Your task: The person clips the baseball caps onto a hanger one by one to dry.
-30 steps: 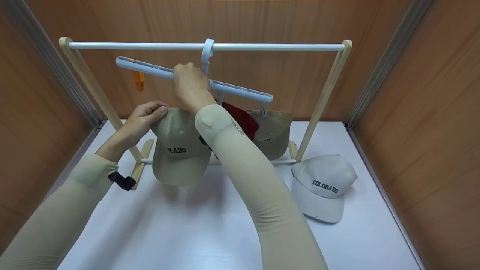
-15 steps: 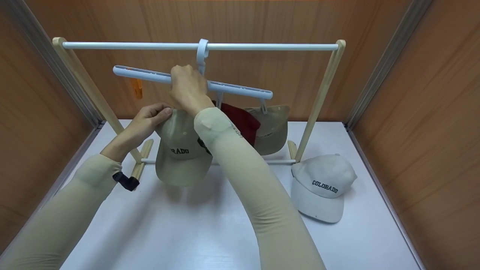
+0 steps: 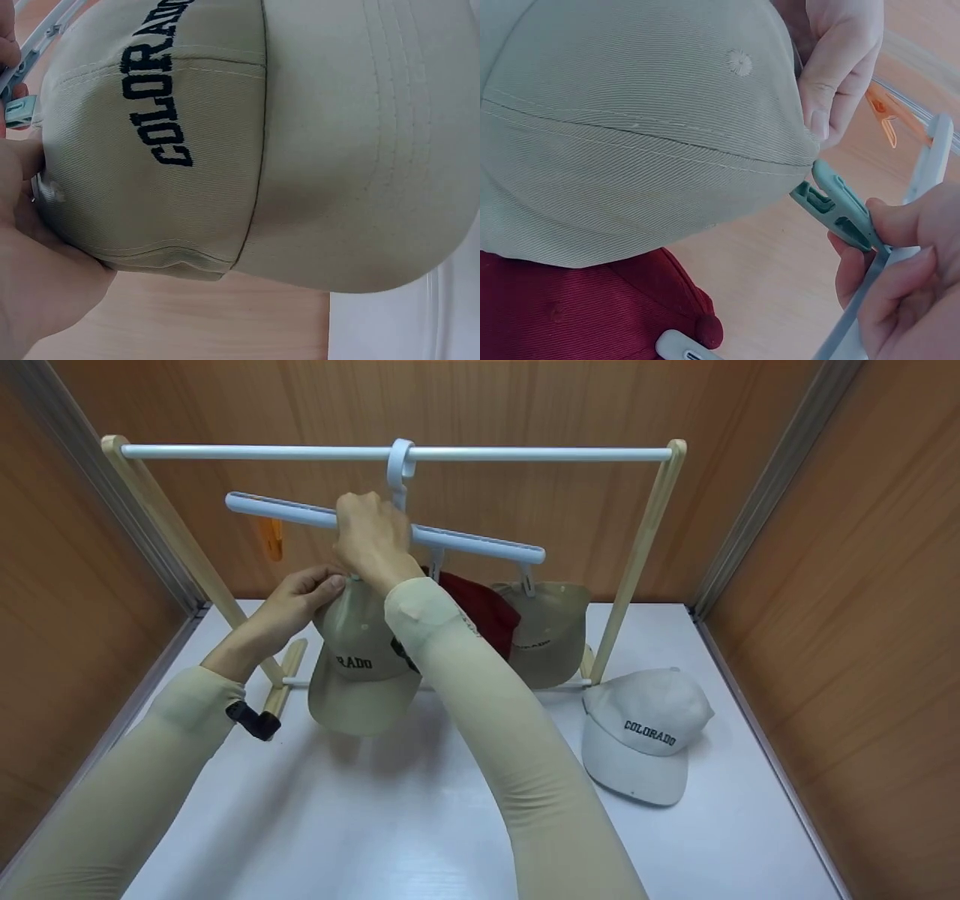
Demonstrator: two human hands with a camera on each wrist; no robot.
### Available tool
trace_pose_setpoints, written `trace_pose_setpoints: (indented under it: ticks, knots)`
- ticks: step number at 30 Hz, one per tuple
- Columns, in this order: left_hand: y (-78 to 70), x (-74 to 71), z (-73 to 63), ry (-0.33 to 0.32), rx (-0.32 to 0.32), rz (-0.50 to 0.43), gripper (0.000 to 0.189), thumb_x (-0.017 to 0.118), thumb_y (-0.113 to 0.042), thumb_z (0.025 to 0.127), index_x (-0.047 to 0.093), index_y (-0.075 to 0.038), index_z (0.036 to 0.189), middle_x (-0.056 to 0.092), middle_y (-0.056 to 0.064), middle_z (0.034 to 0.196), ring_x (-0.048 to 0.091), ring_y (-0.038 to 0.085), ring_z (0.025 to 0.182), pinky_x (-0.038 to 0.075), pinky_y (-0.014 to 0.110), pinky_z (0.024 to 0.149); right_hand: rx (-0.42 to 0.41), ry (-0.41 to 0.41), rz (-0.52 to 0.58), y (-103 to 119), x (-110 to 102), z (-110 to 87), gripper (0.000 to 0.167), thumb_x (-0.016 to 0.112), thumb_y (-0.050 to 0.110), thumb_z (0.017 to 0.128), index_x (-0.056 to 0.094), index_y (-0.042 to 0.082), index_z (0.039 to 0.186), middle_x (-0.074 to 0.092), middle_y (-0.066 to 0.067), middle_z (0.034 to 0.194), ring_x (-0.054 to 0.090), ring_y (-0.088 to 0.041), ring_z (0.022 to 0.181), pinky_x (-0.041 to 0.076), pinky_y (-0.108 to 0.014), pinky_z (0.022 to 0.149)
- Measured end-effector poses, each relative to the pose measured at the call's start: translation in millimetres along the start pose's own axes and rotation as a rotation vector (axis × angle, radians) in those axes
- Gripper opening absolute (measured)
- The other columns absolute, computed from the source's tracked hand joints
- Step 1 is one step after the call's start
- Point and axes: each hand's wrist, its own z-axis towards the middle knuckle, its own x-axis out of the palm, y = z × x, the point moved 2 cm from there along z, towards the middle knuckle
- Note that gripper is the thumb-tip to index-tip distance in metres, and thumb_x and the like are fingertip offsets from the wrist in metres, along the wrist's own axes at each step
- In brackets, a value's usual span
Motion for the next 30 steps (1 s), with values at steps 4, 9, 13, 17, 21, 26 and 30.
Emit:
trace_pose_setpoints:
  ticks: [4, 9, 13, 17, 21, 26, 30]
  knots:
    - [0.4, 0.1, -0.4, 0.007, -0.006, -0.041, 0.035, 0.049, -0.039, 0.114, 0.064, -0.012, 0.13, 0.063, 0.005, 0.117, 0.057, 0.021, 0.105, 0.049, 0.036, 0.088, 0.013, 0.014, 0.005, 0.8, -0.3, -0.4, 0.019, 0.065, 0.017, 0.103, 0.072, 0.005, 0.116, 0.061, -0.005, 0.09, 0.058, -0.02, 0.079, 0.043, -0.03, 0.066]
    - [0.3, -0.6, 0.6, 0.018, 0.002, -0.105, 0.032, 0.048, -0.037, 0.114, 0.063, -0.013, 0.128, 0.06, 0.003, 0.114, 0.055, 0.019, 0.102, 0.048, 0.034, 0.085, 0.004, 0.024, 0.016, 2.9, 0.2, -1.1, 0.019, 0.066, 0.018, 0.103, 0.072, 0.006, 0.116, 0.061, -0.005, 0.09, 0.059, -0.019, 0.078, 0.044, -0.029, 0.064]
    - [0.1, -0.5, 2.1, 0.035, 0.01, -0.146, 0.03, 0.049, -0.037, 0.114, 0.062, -0.013, 0.126, 0.058, 0.002, 0.111, 0.054, 0.019, 0.099, 0.048, 0.033, 0.081, -0.018, 0.017, 0.015, 4.4, 0.5, -1.5, 0.018, 0.066, 0.017, 0.103, 0.073, 0.006, 0.115, 0.061, -0.005, 0.088, 0.059, -0.019, 0.076, 0.043, -0.029, 0.062]
    - [-0.8, -0.1, 2.7, 0.04, 0.021, -0.155, 0.03, 0.049, -0.037, 0.114, 0.062, -0.013, 0.127, 0.058, 0.002, 0.111, 0.054, 0.018, 0.098, 0.048, 0.032, 0.08, -0.02, 0.01, 0.01, 4.6, -0.4, -2.1, 0.016, 0.066, 0.017, 0.102, 0.073, 0.007, 0.113, 0.06, -0.004, 0.086, 0.059, -0.019, 0.074, 0.042, -0.029, 0.061]
    - [-1.9, -0.3, 1.8, 0.036, 0.022, -0.161, 0.03, 0.049, -0.037, 0.114, 0.061, -0.013, 0.128, 0.058, 0.002, 0.114, 0.055, 0.019, 0.101, 0.048, 0.033, 0.083, -0.013, 0.014, 0.014, 4.3, -1.6, -2.5, 0.017, 0.067, 0.017, 0.101, 0.073, 0.006, 0.113, 0.06, -0.004, 0.086, 0.058, -0.019, 0.075, 0.042, -0.029, 0.062]
    - [-1.8, -2.3, 3.5, 0.007, 0.014, -0.174, 0.03, 0.048, -0.036, 0.114, 0.061, -0.013, 0.13, 0.06, 0.002, 0.116, 0.057, 0.019, 0.102, 0.05, 0.032, 0.082, -0.009, 0.027, 0.001, 4.2, -2.7, -1.8, 0.016, 0.067, 0.017, 0.1, 0.073, 0.005, 0.109, 0.055, -0.003, 0.083, 0.053, -0.018, 0.074, 0.039, -0.031, 0.061]
    - [-2.3, -2.8, 4.6, -0.011, 0.014, -0.179, 0.032, 0.048, -0.036, 0.114, 0.06, -0.013, 0.133, 0.061, 0.003, 0.12, 0.058, 0.019, 0.105, 0.051, 0.032, 0.085, -0.006, 0.032, 0.008, 3.9, -3.5, -1.2, 0.014, 0.067, 0.016, 0.099, 0.072, 0.007, 0.107, 0.056, -0.003, 0.085, 0.053, -0.018, 0.075, 0.039, -0.031, 0.061]
